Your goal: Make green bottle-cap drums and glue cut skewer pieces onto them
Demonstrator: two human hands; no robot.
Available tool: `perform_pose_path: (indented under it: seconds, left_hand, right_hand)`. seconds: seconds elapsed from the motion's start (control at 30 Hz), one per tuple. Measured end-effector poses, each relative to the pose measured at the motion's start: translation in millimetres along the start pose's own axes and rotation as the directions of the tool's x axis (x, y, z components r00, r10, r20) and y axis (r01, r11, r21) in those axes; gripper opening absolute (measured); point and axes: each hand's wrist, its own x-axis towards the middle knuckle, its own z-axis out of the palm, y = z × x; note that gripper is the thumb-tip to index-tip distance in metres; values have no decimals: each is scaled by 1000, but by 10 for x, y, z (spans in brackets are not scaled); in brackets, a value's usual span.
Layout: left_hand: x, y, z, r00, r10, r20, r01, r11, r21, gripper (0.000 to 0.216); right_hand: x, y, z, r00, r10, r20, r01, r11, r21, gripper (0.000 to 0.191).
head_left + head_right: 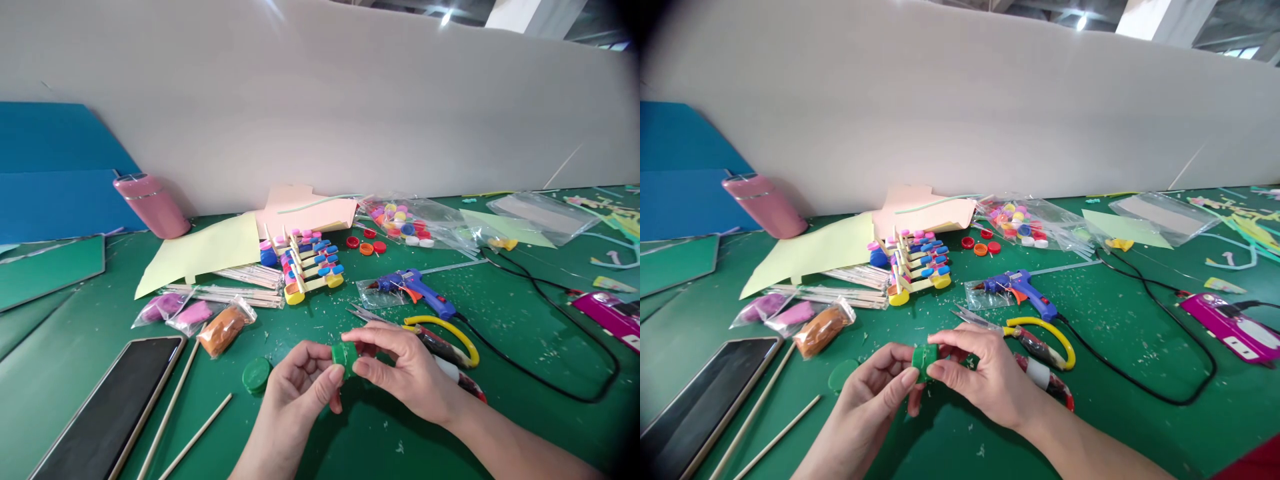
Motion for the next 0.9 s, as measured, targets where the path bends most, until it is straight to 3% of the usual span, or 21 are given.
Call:
perform_pose_path:
  seconds: [0.2,0.37,0.53,0.63,0.9]
  left_hand:
    - [57,-47,-23,996,-91,22,94,981,-170,20]
    - [63,-64,-32,992,-122,42,126,985,-114,20]
    - [7,-21,-9,999,39,-31,-37,998,50,21]
    - [9,-30,-36,992,124,-31,-119,985,124,35]
    - [84,-113,-115,984,177,14,-178,973,145,28]
  right_hand:
    - [-20,-24,-6,997,-64,35,66,996,-52,35]
    - [-29,1,-1,992,-120,45,124,986,-111,37]
    - [-12,-22,-6,995,-96,16,96,995,-40,33]
    - [2,-36,-20,997,-75,9,75,997,-20,31]
    - [4,-15,-17,999,-2,47,4,999,-46,35]
